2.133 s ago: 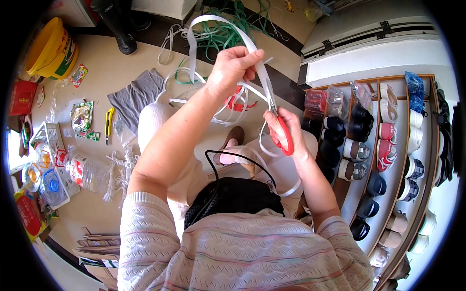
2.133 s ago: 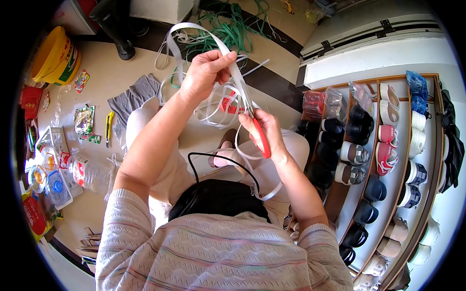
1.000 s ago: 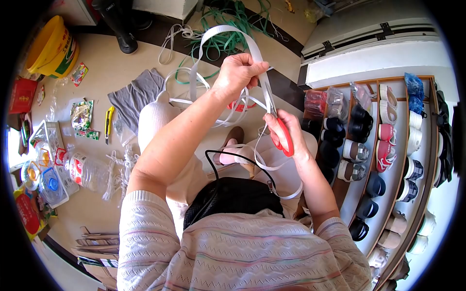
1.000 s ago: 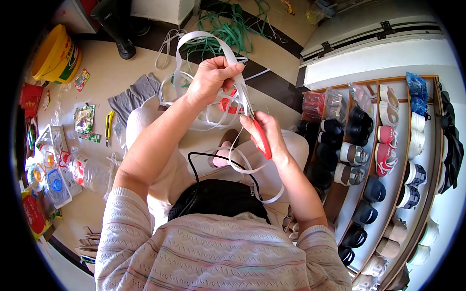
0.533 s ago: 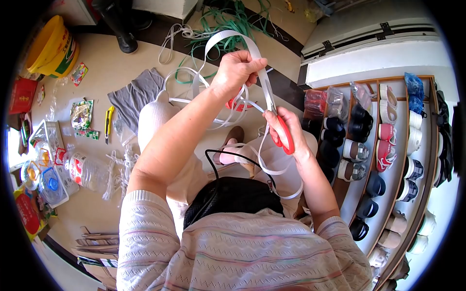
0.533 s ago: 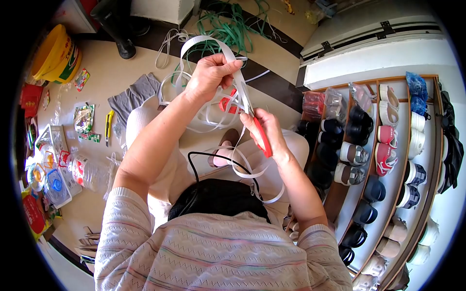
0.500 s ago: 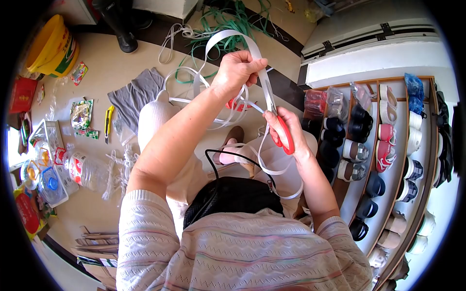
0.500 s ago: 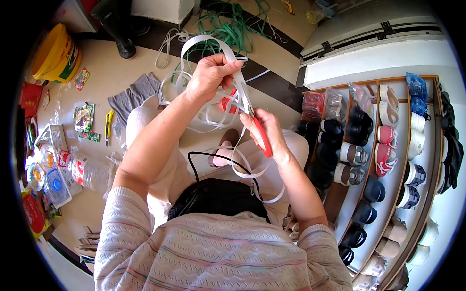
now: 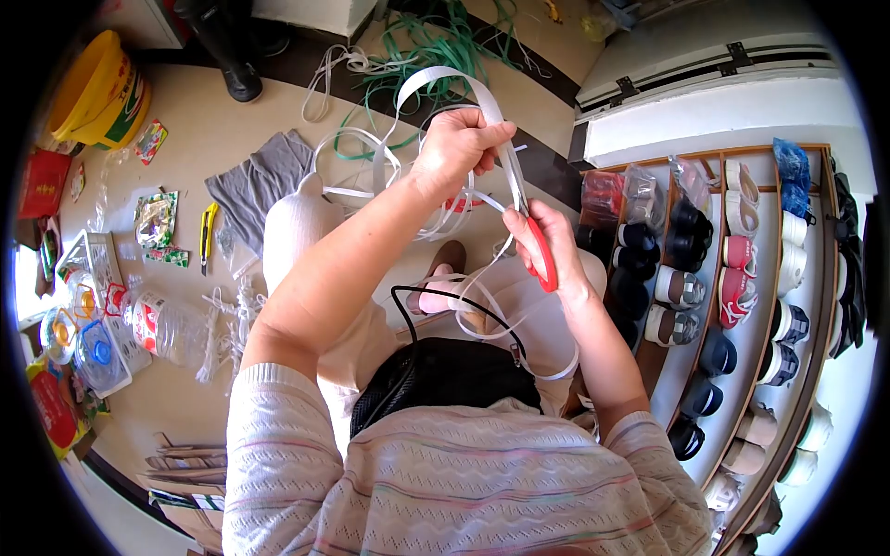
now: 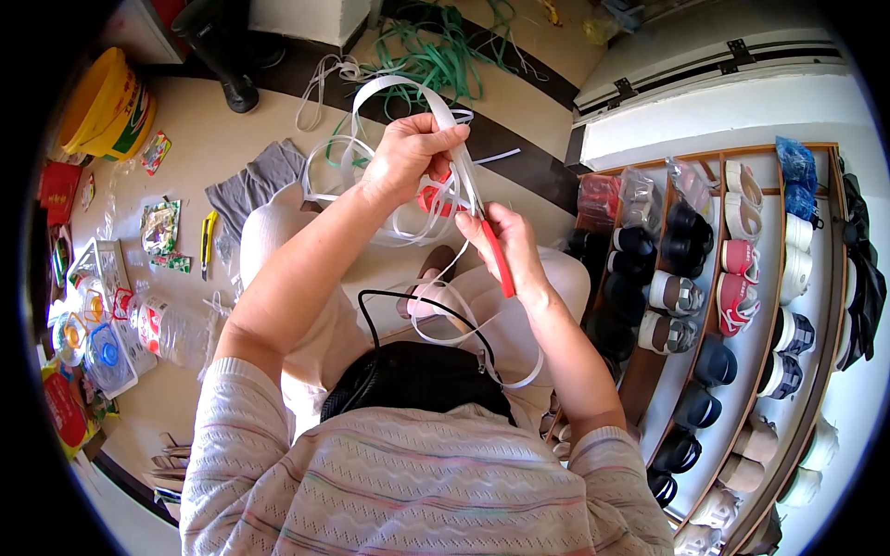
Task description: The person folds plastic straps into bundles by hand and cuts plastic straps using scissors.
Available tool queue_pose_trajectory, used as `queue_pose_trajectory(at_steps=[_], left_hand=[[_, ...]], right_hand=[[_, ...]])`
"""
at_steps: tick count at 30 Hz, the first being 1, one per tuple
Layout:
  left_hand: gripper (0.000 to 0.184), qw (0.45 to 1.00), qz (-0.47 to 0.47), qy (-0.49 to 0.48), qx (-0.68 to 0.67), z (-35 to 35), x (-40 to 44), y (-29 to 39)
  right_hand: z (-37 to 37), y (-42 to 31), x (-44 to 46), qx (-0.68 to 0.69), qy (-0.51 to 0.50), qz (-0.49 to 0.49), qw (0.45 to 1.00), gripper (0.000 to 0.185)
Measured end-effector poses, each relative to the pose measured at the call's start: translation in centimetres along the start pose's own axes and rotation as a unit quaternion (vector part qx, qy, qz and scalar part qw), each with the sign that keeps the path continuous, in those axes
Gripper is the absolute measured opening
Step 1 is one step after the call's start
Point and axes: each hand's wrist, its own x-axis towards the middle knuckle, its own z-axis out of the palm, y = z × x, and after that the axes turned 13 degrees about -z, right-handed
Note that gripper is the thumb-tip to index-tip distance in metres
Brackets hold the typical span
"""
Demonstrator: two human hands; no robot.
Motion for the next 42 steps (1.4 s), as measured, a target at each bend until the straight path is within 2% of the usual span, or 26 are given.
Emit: queue_pose_trajectory(at_steps=[3, 9, 15, 21, 27, 33, 36, 42], left_hand=[[0.023, 1.000, -0.023, -0.002, 0.017, -0.1, -0.2, 0.6], [0.026, 1.000, 0.023, 0.016, 0.000, -1.3, 0.6, 1.6], [0.023, 1.000, 0.008, 0.010, 0.007, -0.4, 0.1, 0.6], [0.023, 1.000, 0.010, 0.014, 0.011, -0.5, 0.1, 0.4], [0.025, 0.999, 0.001, 0.003, 0.053, 0.0, -0.2, 0.0], [0.025, 0.997, -0.035, -0.001, 0.064, -0.1, -0.2, 0.5], [0.022, 0.999, 0.002, -0.016, 0.047, -1.0, 0.5, 1.5], [0.021, 0.994, 0.092, -0.046, 0.038, -2.9, 0.2, 4.2]], right_hand=[[0.1, -0.1, -0.2, 0.016, 0.004, 0.011, 1.000, 0.033], [-0.1, 0.4, -0.6, 0.049, -0.003, 0.021, 0.999, 0.029], [-0.3, 0.0, -0.4, -0.022, -0.001, 0.011, 1.000, 0.031], [-0.5, 0.0, -0.5, -0.036, -0.008, 0.015, 0.999, 0.032], [-0.7, 0.1, -0.1, -0.105, -0.005, -0.042, 0.994, 0.031], [-0.9, 0.3, 0.0, -0.081, -0.016, -0.025, 0.996, 0.029], [-0.5, -0.9, -0.5, -0.024, -0.002, 0.023, 0.999, 0.026], [-1.7, 0.4, -1.2, 0.096, -0.041, 0.032, 0.994, 0.022]])
